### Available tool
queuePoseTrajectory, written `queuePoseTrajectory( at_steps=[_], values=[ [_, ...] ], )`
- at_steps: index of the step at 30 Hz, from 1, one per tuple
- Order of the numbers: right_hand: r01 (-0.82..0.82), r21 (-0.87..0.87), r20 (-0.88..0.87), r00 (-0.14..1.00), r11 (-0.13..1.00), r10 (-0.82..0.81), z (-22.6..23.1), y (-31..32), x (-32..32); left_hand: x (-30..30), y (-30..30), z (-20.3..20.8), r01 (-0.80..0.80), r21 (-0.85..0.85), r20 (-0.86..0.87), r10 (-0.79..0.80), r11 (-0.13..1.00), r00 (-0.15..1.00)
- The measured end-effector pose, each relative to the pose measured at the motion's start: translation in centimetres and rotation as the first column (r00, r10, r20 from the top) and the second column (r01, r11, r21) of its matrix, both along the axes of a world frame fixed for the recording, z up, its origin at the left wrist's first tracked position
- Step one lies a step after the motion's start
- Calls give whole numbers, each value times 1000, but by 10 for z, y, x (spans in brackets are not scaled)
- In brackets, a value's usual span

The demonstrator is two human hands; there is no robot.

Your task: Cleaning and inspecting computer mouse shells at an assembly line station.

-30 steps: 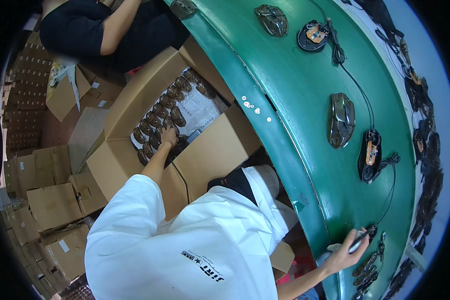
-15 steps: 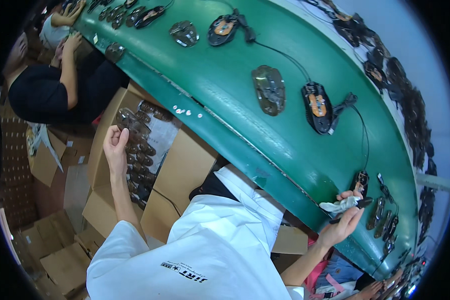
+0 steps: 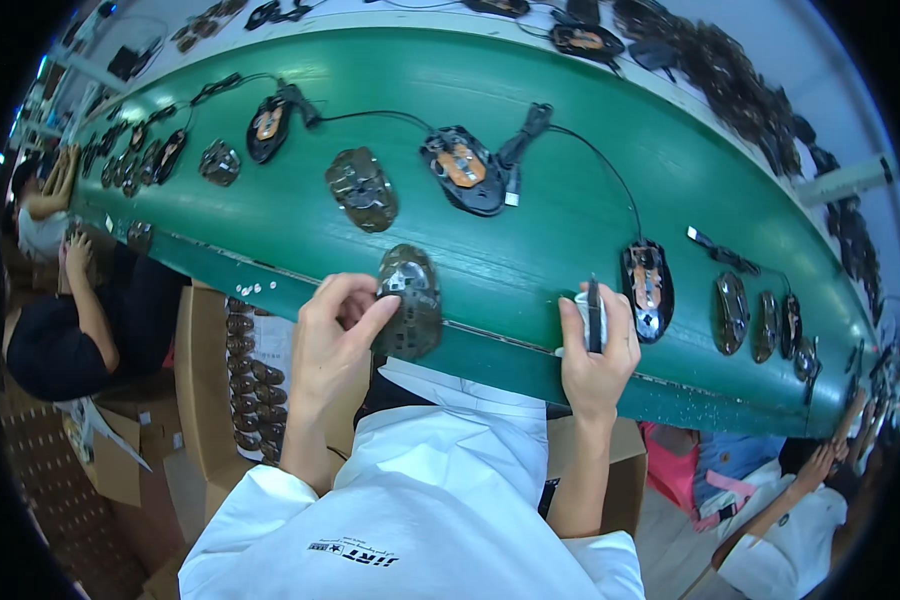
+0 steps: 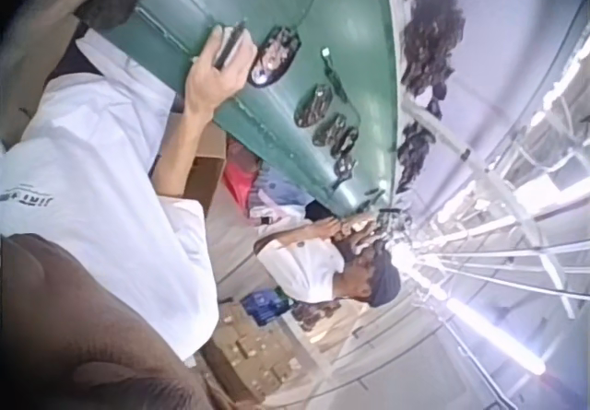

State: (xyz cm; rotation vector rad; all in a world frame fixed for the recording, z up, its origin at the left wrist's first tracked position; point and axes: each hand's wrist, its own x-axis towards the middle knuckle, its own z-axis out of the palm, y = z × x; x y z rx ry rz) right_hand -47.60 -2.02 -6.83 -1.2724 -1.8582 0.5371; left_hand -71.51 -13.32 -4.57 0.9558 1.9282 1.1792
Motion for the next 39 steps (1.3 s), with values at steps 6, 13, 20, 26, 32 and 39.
queuePoseTrajectory(
  at_steps=[6, 13, 20, 26, 32, 39],
  values=[
    [-23, 42, -61, 998, 999, 25, -1, 3, 1, -9, 7, 17, 321, -34, -745, -237, 947, 623],
    [-23, 13, -108, 994, 1000, 24, 0, 0, 0, -3, 22, 19, 598, -207, -867, -428, 774, 254],
    [-16, 28, -108, 994, 999, 19, -3, 0, 0, -13, 21, 11, 469, 526, 129, -612, 709, 780],
    [-306, 55, 13, 952, 950, 306, 19, -6, -17, 4, 8, -12, -133, 506, 863, -497, 853, 92],
    [-581, -7, 377, 752, 814, 540, 64, -23, -46, 21, -14, -24, -208, 377, 923, -385, 903, 4],
    [-685, 77, 625, 599, 724, 501, 70, -28, -70, 26, -27, -20, -168, 336, 940, -319, 927, 117]
  ],
)
